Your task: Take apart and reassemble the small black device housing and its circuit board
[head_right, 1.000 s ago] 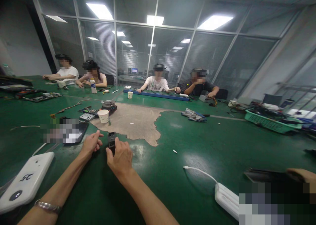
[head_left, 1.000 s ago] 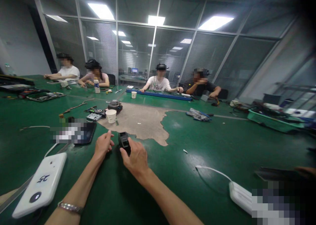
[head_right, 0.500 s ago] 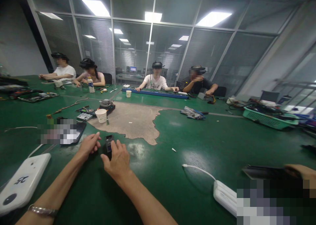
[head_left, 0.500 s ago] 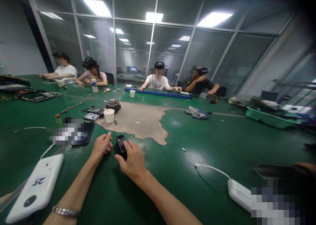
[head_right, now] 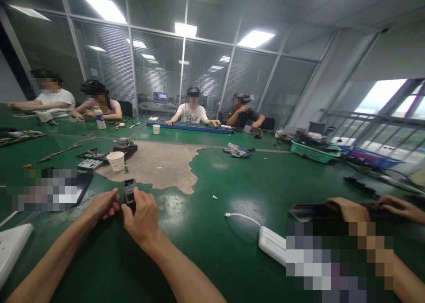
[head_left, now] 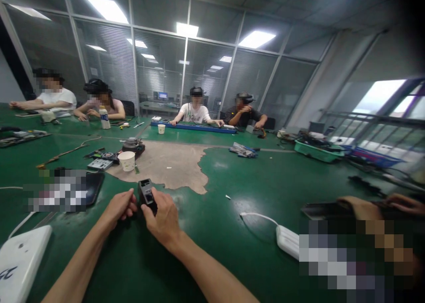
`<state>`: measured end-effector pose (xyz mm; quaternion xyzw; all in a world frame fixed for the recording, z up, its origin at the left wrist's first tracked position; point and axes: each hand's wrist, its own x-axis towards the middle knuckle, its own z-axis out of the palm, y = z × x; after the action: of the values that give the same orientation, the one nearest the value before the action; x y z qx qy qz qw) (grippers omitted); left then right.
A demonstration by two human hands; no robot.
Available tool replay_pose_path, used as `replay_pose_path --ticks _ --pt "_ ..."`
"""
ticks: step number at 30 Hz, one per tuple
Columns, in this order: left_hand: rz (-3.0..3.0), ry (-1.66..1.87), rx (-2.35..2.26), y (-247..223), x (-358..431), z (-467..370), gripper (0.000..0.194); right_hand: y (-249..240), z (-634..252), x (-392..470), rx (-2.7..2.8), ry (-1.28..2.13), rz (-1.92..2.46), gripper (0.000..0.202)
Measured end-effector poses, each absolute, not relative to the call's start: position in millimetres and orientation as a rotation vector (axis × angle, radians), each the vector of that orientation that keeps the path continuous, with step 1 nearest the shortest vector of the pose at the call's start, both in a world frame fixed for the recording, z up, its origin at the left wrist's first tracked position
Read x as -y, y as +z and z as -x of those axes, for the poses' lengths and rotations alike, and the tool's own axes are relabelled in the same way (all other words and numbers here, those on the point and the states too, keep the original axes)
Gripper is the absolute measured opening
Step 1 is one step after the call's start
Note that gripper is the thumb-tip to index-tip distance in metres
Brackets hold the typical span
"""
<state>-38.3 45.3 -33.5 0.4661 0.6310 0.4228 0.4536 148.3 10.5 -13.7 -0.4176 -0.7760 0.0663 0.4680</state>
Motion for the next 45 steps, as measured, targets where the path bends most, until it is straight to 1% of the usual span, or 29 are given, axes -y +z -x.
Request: replay_pose_path --ticks 4,6,11,14,27,29,33,35,40,45 --pt "-1.144 1.015 -1.555 -33.2 -45.3 38.3 0.05 8.3 -161.6 -16.1 1.759 0.171 1.015 0.05" --pt "-1.14 0.995 -1.583 -32.9 -45.8 37.3 0.049 10.8 -173.4 -21.3 1.739 0.181 1.059 0.048" --pt "-1.107 0.96 -1.625 -31.0 -46.4 35.7 0.047 -11.2 -200.4 -32.4 1.686 0.161 1.218 0.045" --pt "-1.094 0.957 -1.598 -29.8 -45.6 35.6 0.048 -22.2 -206.8 -32.6 1.705 0.158 1.242 0.044" --pt "-1.132 0.945 -1.586 -25.5 -41.7 33.0 0.044 -35.0 -203.6 -31.3 1.87 0.152 1.265 0.047" --pt "-1.14 0.953 -1.594 -25.1 -41.3 32.7 0.044 -34.7 -203.1 -29.7 1.874 0.137 1.285 0.05" --pt "-1.161 0.966 -1.605 -25.3 -40.3 32.8 0.042 -30.1 -201.7 -25.0 1.864 0.095 1.284 0.063" --pt "-1.158 0.961 -1.614 -26.1 -40.5 33.1 0.041 -28.0 -201.2 -23.2 1.864 0.081 1.272 0.065" --pt "-1.148 0.956 -1.597 -27.1 -41.1 33.8 0.04 -28.9 -202.0 -22.8 1.853 0.068 1.282 0.064" --pt "-1.064 1.062 -1.484 -17.8 -38.1 32.4 0.038 -33.3 -204.4 -25.4 1.875 0.092 1.328 0.052"
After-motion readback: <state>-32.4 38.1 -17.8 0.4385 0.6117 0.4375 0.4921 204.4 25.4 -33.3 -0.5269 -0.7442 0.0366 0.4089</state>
